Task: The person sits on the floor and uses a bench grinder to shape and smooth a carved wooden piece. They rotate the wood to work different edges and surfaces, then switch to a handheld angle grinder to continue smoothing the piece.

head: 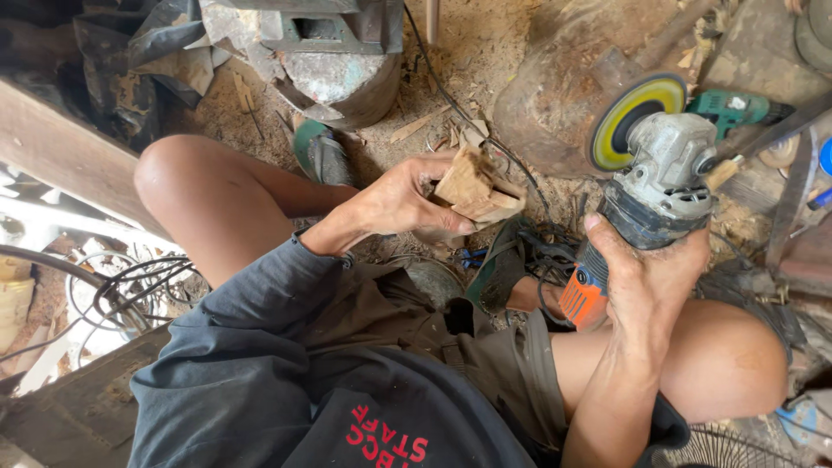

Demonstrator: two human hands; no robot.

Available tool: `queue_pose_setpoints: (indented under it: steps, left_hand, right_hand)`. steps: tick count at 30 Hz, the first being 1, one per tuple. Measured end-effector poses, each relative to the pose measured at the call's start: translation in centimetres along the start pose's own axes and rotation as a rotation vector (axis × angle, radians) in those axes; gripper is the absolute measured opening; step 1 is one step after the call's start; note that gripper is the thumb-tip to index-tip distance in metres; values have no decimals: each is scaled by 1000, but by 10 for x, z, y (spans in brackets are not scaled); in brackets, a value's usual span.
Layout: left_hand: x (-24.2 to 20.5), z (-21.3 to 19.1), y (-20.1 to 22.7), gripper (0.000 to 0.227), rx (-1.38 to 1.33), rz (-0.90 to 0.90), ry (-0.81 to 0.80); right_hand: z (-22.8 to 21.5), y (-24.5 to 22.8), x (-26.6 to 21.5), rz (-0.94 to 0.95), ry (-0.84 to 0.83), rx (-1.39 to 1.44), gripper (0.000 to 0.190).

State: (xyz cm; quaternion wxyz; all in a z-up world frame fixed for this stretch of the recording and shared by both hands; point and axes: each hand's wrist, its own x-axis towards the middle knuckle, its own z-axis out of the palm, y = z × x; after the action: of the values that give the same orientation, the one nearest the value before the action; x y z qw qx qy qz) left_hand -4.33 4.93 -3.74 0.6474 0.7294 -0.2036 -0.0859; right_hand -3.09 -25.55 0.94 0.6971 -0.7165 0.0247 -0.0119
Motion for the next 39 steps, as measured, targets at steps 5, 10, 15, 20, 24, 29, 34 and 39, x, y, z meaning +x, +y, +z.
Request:
queue_pose_setpoints:
  steps: [5,10,15,20,24,29,34,39]
  left_hand:
    - [-6,0,-13,39,-182,-347,152]
    - [-17,0,-50,33,-790,-411,445]
    - [-33,7,-57,28,-394,-149,544]
    - [-30,4,-48,37,561,-29,587]
    - [-26,7,-46,32,600,-66,609]
    - [-26,6,-49,34,562,-73,619]
    - [-26,5,-49,33,598,-81,592]
    - [-26,7,-49,32,600,-68,614]
  right_hand:
    - [11,-4,-6,4,-46,-34,55]
    - [29,0,-17,19,-181,-193,61]
    - [47,-3,-26,-74,-255,-572,66]
    - [72,-9,-29,-110,-302,-665,68]
    - [84,-12,-29,-18,-291,-743,65]
    - [89,-11,-25,-52,-313,-783,61]
    - [89,-9,-25,-51,-314,-793,61]
    - [88,-8,-26,-76,-321,-791,61]
